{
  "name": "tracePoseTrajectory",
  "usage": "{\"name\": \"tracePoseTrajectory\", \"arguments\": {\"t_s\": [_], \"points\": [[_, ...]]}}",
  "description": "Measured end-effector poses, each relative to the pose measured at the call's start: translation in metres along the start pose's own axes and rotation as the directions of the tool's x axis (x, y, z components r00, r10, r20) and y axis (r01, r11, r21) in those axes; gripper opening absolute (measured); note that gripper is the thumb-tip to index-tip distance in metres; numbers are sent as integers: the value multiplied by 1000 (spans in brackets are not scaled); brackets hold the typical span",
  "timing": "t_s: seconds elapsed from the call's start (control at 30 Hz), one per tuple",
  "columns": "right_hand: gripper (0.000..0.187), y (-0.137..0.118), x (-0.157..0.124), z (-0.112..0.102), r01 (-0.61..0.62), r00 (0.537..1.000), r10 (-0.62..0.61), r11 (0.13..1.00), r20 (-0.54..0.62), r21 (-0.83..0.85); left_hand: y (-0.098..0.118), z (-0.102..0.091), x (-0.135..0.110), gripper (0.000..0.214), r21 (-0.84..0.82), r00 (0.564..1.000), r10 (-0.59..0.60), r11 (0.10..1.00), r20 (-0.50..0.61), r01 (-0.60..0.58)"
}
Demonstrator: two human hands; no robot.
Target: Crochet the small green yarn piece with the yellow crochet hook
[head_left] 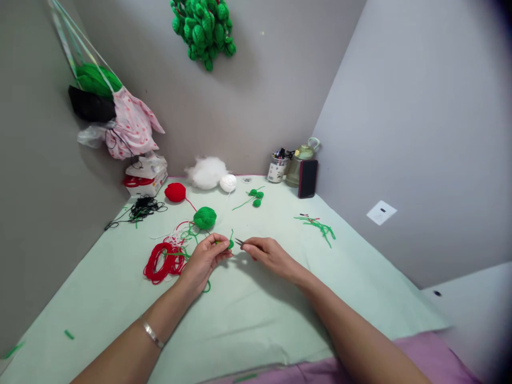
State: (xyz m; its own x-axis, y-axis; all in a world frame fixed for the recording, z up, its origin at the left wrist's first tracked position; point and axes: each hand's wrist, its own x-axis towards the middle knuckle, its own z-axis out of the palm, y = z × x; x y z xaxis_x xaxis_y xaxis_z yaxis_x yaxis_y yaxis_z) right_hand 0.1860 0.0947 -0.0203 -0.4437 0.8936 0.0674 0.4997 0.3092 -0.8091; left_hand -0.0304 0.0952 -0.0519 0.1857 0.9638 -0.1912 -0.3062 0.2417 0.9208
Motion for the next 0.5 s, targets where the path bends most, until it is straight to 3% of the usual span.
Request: {"name": "tracePoseTrajectory", "arguments": {"t_s": [0.07,0.27,0.37,0.43,0.5], "points": [[40,2,1,4,-1,1000,1,1000,0,27,1,4,-3,12,2,1000,15,1000,7,-15],[36,7,3,12,-54,995,60,996,-83,68,3,12,-6,35,20,999,36,999,-8,-36],[32,12,4,6,-91,968,104,993,-228,71,4,13,-7,36,40,999,46,998,-15,-45],[23,16,4,-2,-98,928,118,992,-353,74,5,14,-7,35,59,998,57,997,-11,-56],[27,19,4,-8,-81,888,115,992,-445,95,6,15,-9,31,88,997,70,994,9,-71]]}}
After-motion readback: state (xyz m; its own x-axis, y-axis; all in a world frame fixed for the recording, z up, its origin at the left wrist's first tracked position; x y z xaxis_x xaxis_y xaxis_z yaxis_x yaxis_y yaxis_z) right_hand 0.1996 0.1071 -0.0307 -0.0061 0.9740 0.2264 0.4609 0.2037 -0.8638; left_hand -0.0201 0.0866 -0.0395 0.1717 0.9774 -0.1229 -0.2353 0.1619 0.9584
